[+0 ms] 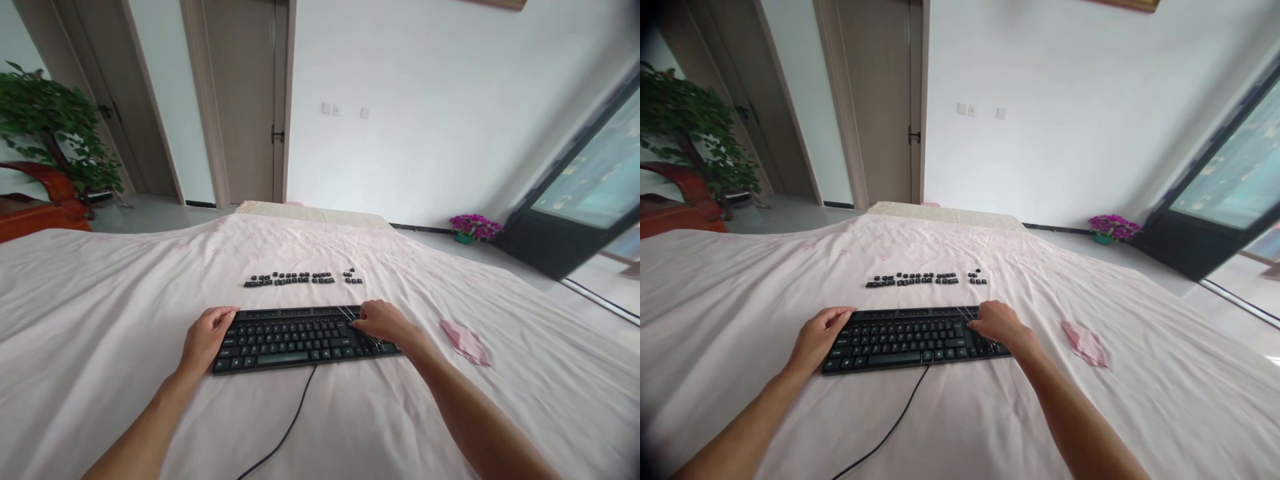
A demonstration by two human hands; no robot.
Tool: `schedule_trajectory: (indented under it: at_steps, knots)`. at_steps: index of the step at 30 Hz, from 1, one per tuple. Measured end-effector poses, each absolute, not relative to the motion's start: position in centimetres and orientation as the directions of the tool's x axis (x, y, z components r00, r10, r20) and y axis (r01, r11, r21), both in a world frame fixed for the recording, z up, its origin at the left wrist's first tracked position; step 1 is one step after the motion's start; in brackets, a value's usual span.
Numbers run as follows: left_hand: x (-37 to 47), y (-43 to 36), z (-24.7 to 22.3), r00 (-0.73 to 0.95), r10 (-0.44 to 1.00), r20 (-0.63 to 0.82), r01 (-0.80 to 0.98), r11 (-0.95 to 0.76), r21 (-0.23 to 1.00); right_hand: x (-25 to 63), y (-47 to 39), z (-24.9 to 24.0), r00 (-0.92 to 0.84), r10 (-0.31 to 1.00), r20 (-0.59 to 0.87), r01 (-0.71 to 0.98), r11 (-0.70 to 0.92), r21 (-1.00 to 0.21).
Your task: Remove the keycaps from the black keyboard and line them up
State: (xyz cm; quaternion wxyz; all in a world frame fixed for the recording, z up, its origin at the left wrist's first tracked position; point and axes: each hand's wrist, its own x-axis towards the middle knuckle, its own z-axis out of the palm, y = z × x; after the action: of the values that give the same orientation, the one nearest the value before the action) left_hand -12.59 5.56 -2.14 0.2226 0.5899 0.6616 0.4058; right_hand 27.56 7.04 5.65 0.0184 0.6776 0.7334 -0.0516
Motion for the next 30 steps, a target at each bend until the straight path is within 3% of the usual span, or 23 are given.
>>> schedule_trajectory:
  at_steps: [3,5,11,23,30]
  knots:
    - [-12.6,5.7,-2.3,-0.236,0.958,0.166,0.596,0.008,0.803,29.6,9.6,6.1,-0.101,0.995,0.007,0.969,0.100,-0.228]
    - [-12.6,5.9,-2.4,-0.269,0.953,0.141,0.572,0.040,0.819,31.0,12.2,6.4,-0.070,0.995,0.070,0.962,0.086,-0.259]
    - [-13.1,6.6,-2.6,-0.335,0.939,0.082,0.533,0.117,0.838,33.7,20.0,4.8,-0.049,0.988,0.144,0.963,0.085,-0.256]
    - [-14.1,8.1,-4.1,-0.330,0.943,0.049,0.582,0.162,0.797,34.6,26.8,0.4,-0.144,0.988,0.060,0.970,0.153,-0.191]
    - [-14.2,8.2,-4.1,-0.335,0.942,0.013,0.597,0.202,0.776,35.2,28.1,0.1,-0.084,0.996,0.012,0.961,0.084,-0.262]
